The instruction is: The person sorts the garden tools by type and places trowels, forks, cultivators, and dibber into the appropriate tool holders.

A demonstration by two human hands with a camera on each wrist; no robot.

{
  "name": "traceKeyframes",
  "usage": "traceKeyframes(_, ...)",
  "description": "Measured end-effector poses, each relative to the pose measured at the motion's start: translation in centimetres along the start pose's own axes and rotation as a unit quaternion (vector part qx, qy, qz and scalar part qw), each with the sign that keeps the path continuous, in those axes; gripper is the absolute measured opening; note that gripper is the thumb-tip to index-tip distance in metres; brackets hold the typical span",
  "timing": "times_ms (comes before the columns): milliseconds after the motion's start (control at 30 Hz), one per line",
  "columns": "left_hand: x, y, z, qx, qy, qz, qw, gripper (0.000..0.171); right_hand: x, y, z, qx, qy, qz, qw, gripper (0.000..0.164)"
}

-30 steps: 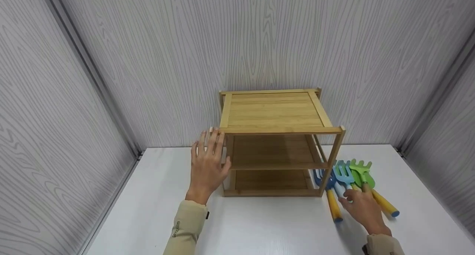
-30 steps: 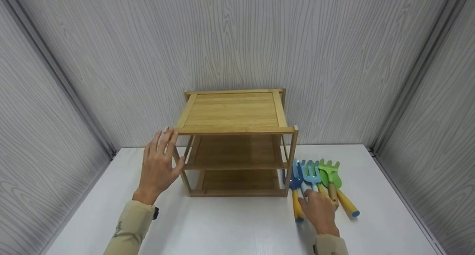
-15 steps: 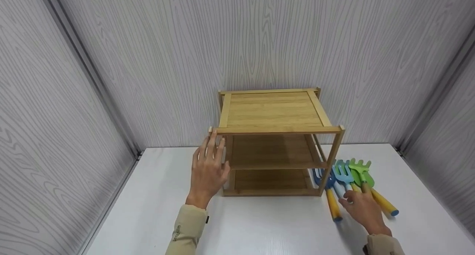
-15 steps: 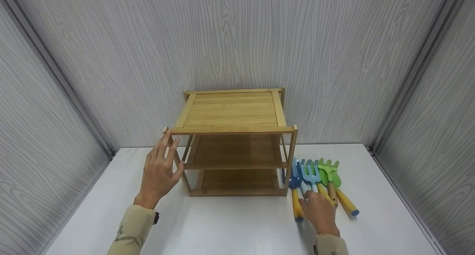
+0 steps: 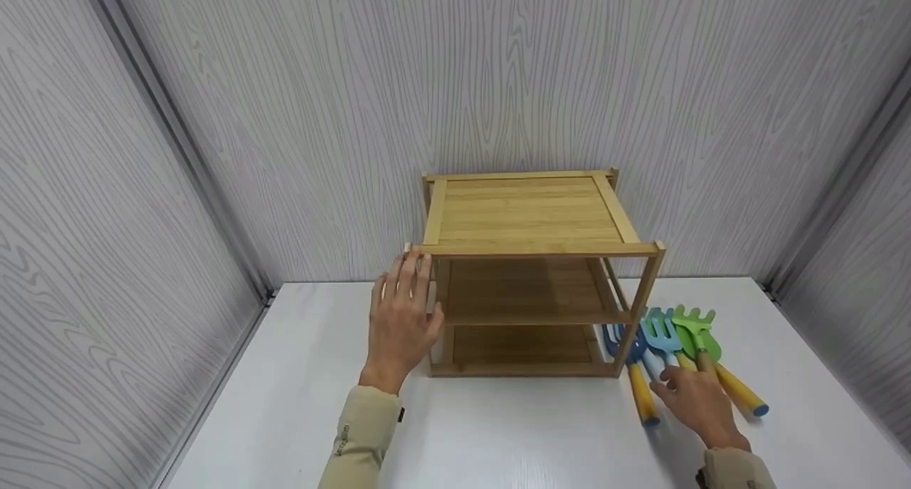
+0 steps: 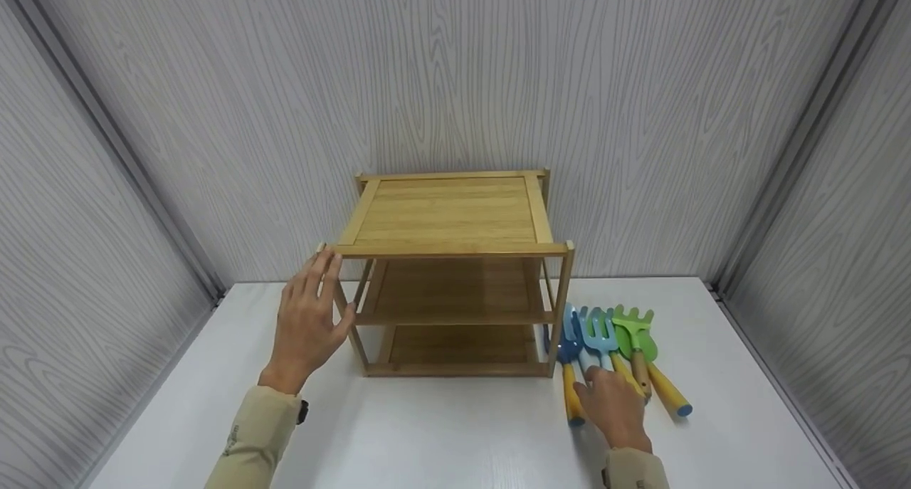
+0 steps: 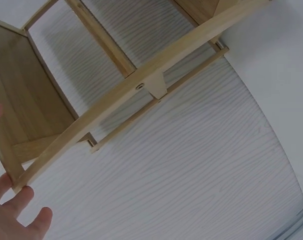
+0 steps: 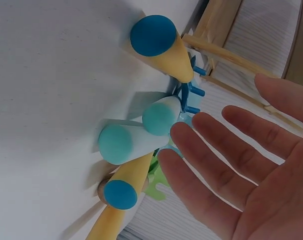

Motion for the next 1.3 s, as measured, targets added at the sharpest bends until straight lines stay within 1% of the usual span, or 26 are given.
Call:
traceKeyframes(133, 0.4, 0.0, -0.3, -0.011, -0.014, -0.005, 0.9998, 0.072, 0.3, 0.4, -0.5, 0.011, 0.017, 0.033, 0.999, 0.030)
traceKeyframes(333, 1.0, -0.5, -0.8, -0.032, -0.027, -0.030, 0.9987, 0.074, 0.7, 0.5, -0.8, 0.030, 0.023, 0.068, 0.997, 0.035)
traceKeyframes(467, 1.1, -0.4, -1.0, -0.036, -0.028, -0.037, 0.9983, 0.077, 1.0, 1.0, -1.0, 0.075, 0.050, 0.110, 0.990, 0.040)
traceKeyframes(567, 0.9, -0.4, -0.9, -0.031, -0.029, -0.040, 0.9983, 0.079, 1.3, 1.3, -1.1, 0.102, 0.067, 0.131, 0.984, 0.046)
traceKeyframes(667, 0.8, -0.5, -0.8, -0.030, -0.028, -0.040, 0.9984, 0.078, 1.4, 1.0, -1.3, 0.111, 0.076, 0.133, 0.982, 0.053)
traceKeyframes(733, 0.8, -0.6, -0.7, -0.032, -0.027, -0.041, 0.9983, 0.077, 1.5, 0.4, -1.3, 0.110, 0.074, 0.120, 0.984, 0.057)
traceKeyframes(833, 0.7, -0.8, -0.6, -0.032, -0.028, -0.047, 0.9980, 0.075, 1.6, -0.3, -1.4, 0.118, 0.076, 0.109, 0.984, 0.061)
traceKeyframes(900, 0.7, -0.8, -0.5, -0.030, -0.029, -0.052, 0.9978, 0.074, 1.7, -0.4, -1.5, 0.137, 0.080, 0.113, 0.981, 0.063)
traceKeyframes(1100, 0.7, -0.7, -0.6, -0.033, -0.026, -0.050, 0.9979, 0.074, 2.0, 0.2, -1.8, 0.207, 0.107, 0.148, 0.961, 0.060)
traceKeyframes(1200, 0.4, -0.5, -0.6, -0.033, -0.022, -0.044, 0.9982, 0.076, 2.0, 0.7, -1.8, 0.219, 0.116, 0.161, 0.955, 0.058)
traceKeyframes(1300, 0.1, -0.4, -0.5, -0.031, -0.014, -0.037, 0.9987, 0.076, 2.1, 1.1, -1.8, 0.226, 0.124, 0.166, 0.952, 0.059)
Point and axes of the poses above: each hand's wrist, its own x-axis towards the middle knuckle, its own y-axis out of the palm, z = x × y, the point moved 9 cm from there along x, towards the middle knuckle, and after that the axes turned 9 degrees about z, right-handed, at the moved point
